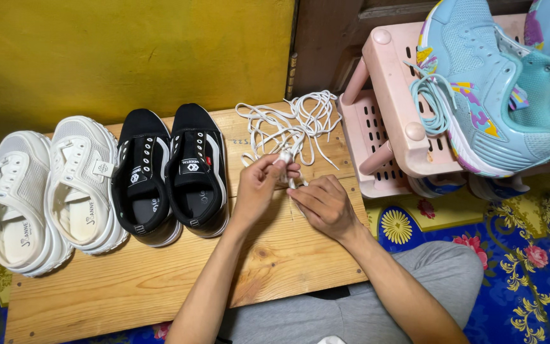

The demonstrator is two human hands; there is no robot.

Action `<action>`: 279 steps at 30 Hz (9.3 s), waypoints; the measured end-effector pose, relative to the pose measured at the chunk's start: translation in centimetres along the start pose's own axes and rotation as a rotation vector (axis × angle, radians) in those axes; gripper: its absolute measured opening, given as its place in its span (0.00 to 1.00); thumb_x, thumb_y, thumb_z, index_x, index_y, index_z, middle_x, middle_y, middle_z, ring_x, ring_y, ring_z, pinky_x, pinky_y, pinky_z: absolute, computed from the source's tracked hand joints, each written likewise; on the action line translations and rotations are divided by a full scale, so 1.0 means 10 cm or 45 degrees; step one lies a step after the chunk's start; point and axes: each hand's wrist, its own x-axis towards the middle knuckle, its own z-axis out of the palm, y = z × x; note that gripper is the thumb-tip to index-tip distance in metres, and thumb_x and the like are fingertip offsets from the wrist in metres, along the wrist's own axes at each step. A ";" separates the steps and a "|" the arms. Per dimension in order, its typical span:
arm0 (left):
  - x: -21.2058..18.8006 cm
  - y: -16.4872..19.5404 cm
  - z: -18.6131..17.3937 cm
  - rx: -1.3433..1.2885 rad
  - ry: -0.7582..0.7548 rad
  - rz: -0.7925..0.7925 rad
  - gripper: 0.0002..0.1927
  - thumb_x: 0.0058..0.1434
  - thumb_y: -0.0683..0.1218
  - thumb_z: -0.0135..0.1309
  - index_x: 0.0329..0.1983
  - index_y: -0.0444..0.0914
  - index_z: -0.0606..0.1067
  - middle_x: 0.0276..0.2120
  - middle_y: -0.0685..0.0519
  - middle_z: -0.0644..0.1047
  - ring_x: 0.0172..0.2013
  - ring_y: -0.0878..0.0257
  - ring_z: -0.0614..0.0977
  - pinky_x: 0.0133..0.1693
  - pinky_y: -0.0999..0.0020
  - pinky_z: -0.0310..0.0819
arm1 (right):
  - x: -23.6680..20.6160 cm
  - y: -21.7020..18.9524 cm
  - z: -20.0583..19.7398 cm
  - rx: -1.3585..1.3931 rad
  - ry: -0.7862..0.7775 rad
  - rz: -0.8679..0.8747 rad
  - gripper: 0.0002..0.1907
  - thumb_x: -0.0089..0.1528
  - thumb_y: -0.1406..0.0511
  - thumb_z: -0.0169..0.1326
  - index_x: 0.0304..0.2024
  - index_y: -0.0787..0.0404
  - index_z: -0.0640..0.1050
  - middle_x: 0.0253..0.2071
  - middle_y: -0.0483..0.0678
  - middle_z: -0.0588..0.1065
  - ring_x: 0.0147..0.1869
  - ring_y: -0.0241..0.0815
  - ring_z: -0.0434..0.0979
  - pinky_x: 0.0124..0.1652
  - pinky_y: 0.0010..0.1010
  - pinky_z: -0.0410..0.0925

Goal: The person sits on the floor and coils loose shoelaces by hand, then places the coiled laces on top of pairs of sneakers and repositions the shoes on a wooden board.

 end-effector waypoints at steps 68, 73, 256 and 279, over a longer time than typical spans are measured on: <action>-0.17 -0.28 0.06 0.781 -0.044 0.087 0.14 0.73 0.48 0.46 0.44 0.33 0.76 0.26 0.53 0.79 0.28 0.68 0.78 0.33 0.73 0.72 | -0.17 0.06 0.07 0.108 0.180 0.098 0.13 0.57 0.75 0.64 0.44 0.65 0.80 0.37 0.49 0.78 0.36 0.46 0.81 0.35 0.33 0.73; -0.13 -0.36 0.00 0.367 -0.211 -0.076 0.16 0.78 0.49 0.46 0.42 0.32 0.76 0.25 0.55 0.74 0.26 0.69 0.71 0.30 0.73 0.66 | -0.25 0.14 0.06 0.024 0.353 0.365 0.10 0.62 0.75 0.63 0.46 0.66 0.80 0.39 0.52 0.79 0.36 0.43 0.81 0.33 0.29 0.72; 0.00 -0.27 -0.11 1.610 0.467 0.459 0.17 0.65 0.40 0.49 0.58 0.35 0.74 0.55 0.41 0.73 0.60 0.47 0.70 0.62 0.47 0.57 | -0.01 0.33 0.34 0.075 0.059 0.736 0.11 0.67 0.70 0.57 0.52 0.62 0.77 0.42 0.50 0.75 0.47 0.44 0.74 0.51 0.33 0.67; 0.07 -0.14 -0.05 1.688 0.468 0.438 0.23 0.67 0.44 0.48 0.64 0.31 0.69 0.66 0.35 0.64 0.70 0.39 0.59 0.69 0.39 0.45 | 0.55 0.46 0.50 -0.205 -0.102 0.449 0.07 0.62 0.70 0.61 0.43 0.62 0.81 0.60 0.55 0.74 0.67 0.55 0.68 0.62 0.45 0.60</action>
